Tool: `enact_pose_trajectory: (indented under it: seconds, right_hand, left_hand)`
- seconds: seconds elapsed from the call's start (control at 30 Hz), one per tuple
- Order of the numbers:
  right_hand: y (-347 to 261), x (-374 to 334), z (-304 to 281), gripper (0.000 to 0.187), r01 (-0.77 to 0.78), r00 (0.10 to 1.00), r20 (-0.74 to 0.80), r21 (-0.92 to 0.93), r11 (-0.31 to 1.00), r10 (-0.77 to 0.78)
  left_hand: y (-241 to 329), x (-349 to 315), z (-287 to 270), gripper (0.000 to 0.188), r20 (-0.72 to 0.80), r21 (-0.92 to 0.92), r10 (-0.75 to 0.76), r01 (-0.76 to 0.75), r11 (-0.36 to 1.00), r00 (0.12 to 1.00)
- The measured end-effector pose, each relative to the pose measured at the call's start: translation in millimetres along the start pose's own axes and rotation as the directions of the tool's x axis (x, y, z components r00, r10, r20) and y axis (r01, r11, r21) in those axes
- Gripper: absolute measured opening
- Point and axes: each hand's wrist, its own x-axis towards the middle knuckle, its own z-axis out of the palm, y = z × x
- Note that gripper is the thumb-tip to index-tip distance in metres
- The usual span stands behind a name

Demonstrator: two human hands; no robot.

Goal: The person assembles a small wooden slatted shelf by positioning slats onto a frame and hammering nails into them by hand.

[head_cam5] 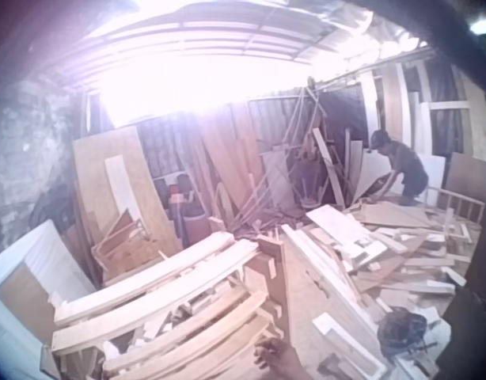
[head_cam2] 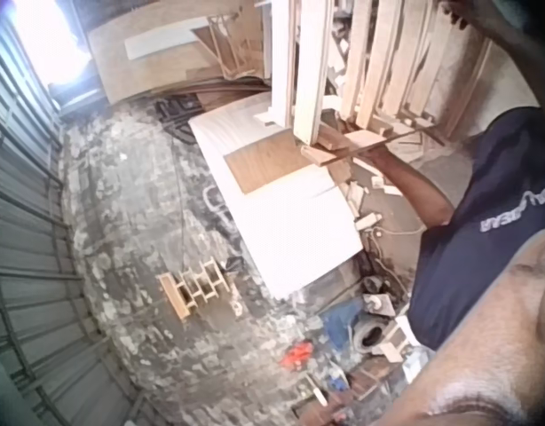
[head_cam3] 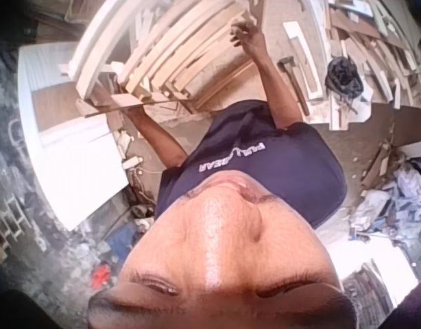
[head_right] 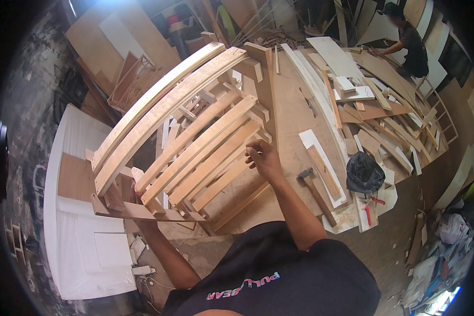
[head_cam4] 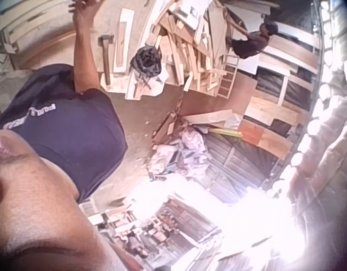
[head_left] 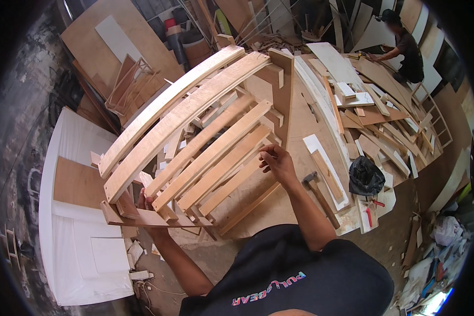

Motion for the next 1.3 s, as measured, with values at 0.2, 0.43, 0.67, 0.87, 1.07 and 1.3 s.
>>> enact_pose_trajectory:
  seconds: [0.2, 0.43, 0.67, 0.87, 1.07, 1.3]
  right_hand:
    - [-0.2, 0.5, -2.7, 0.019, -0.022, 0.999, -0.036, -0.097, 0.995, 0.019]
    - [4.3, 8.0, -12.3, 0.016, 0.059, 0.982, -0.178, 0.021, 0.998, -0.054]
    - [-61.1, 68.8, -56.4, 0.044, 0.471, 0.688, -0.48, -0.274, 0.838, -0.544]
    - [-110.2, 136.4, -68.8, 0.065, 0.02, 0.93, 0.348, 0.273, 0.962, -0.118]
    - [-112.7, 150.5, -62.9, 0.059, 0.194, 0.872, 0.44, 0.095, 0.976, -0.216]
    - [-96.1, 150.1, -59.8, 0.067, 0.187, 0.889, 0.384, 0.196, 0.963, -0.251]
  left_hand:
    - [-0.9, 0.1, -5.9, 0.053, 0.006, -0.004, -0.002, 0.002, 1.0, 1.0]
    - [8.5, 4.7, -3.4, 0.053, 0.043, 0.055, -0.07, 0.068, 0.996, 0.997]
    - [10.4, 6.1, -2.1, 0.054, 0.014, -0.017, -0.098, 0.098, 0.995, 0.995]
    - [9.0, 7.5, -6.4, 0.048, 0.088, 0.003, 0.028, -0.028, 1.0, 0.996]
    - [16.6, 2.2, -0.5, 0.043, 0.072, 0.153, 0.028, -0.039, 0.987, 0.997]
    - [19.1, -0.1, 7.5, 0.043, 0.011, 0.194, 0.141, -0.141, 0.971, 0.99]
